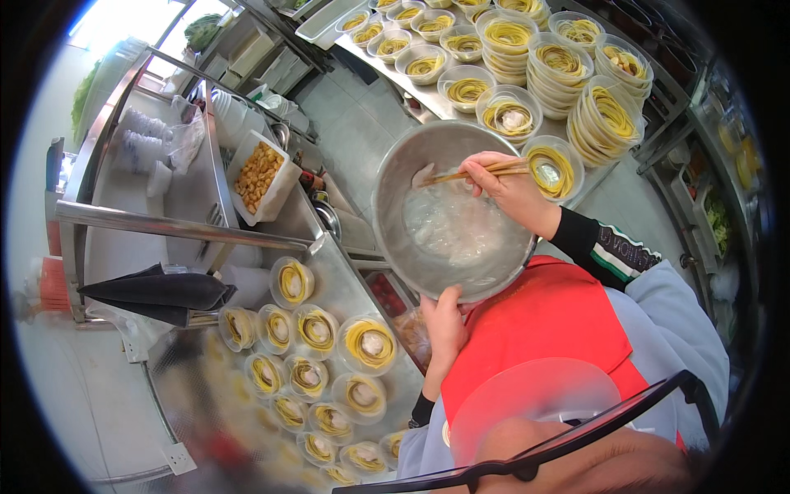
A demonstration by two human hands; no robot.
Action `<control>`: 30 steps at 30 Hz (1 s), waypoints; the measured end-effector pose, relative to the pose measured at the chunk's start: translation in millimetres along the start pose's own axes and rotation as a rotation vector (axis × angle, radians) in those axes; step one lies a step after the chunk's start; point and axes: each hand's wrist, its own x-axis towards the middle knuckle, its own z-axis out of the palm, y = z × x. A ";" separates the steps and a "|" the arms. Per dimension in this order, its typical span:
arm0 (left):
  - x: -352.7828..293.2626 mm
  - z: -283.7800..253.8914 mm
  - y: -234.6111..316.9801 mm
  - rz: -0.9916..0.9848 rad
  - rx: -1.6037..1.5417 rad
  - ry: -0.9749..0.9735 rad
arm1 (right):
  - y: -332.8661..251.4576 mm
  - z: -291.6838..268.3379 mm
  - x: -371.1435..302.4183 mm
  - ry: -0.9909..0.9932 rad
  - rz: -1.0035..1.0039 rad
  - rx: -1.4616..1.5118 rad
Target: The person uses chopsticks to pick small white dumplings from a metal bowl and places one into each of many clear plastic bowls containing yellow noodles. The person moves along the counter, filling bowls in sequence, then briefly retrieves more dumplings from a plastic bag before continuing.
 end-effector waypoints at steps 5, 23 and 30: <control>1.5 3.2 8.8 -0.026 -0.060 -0.116 | -8.4 -13.7 -5.8 0.031 0.101 0.096; 14.0 11.6 6.2 -0.160 -0.056 -0.190 | -27.7 -40.6 -22.9 0.148 -0.251 -0.550; 3.3 19.7 4.7 -0.138 -0.004 -0.190 | 8.3 -36.5 -18.6 0.301 0.016 0.027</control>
